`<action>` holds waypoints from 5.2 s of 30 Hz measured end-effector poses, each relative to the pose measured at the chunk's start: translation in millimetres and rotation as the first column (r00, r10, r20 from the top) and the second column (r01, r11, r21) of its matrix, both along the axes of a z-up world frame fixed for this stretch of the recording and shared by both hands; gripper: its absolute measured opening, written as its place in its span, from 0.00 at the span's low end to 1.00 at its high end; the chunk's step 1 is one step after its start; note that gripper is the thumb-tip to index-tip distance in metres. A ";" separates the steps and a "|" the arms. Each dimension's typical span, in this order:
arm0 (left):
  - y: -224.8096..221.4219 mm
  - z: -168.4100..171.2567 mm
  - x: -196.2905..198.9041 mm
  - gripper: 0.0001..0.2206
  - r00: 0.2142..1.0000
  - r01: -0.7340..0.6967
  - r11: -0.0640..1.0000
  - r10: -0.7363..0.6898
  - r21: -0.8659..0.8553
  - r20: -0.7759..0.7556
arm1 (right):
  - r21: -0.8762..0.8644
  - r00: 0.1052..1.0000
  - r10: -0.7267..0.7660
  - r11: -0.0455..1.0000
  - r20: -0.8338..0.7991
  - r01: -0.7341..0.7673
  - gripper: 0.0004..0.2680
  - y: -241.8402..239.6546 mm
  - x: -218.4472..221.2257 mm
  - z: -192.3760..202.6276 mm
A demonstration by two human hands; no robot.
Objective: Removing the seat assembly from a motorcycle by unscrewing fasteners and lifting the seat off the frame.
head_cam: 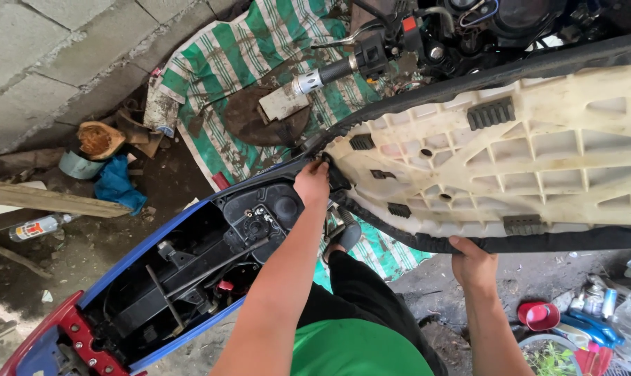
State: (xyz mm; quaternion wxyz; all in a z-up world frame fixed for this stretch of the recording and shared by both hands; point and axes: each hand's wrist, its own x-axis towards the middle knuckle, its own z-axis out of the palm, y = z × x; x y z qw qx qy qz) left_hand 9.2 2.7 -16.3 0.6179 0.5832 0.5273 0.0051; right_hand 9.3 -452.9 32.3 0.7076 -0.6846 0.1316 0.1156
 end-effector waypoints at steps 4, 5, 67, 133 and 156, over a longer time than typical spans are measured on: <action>-6.1 15.4 11.2 0.17 0.977 0.179 0.963 -0.151 0.201 -0.148 | -0.001 1.000 0.005 1.000 -0.006 -0.005 0.18 -0.7 0.4 -1.1; -8.6 11.2 14.1 0.17 0.972 0.197 0.957 -0.162 0.214 -0.173 | -0.001 1.000 0.005 1.000 -0.008 -0.005 0.18 -0.3 0.4 -1.9; 25.0 11.5 40.4 0.15 0.956 0.124 0.991 -0.132 -0.046 -0.262 | -0.101 1.000 -0.007 0.995 -0.012 0.006 0.13 15.8 -6.4 4.3; 69.2 98.6 -210.6 0.14 0.666 0.612 0.561 -0.745 0.558 0.017 | 0.012 0.901 -0.434 0.901 0.024 0.434 0.23 82.5 -175.6 78.1; 19.7 4.9 -83.2 0.14 0.686 0.660 0.478 -0.698 0.579 -0.205 | -0.169 0.809 -0.537 0.844 -0.238 0.510 0.08 150.7 -145.1 187.7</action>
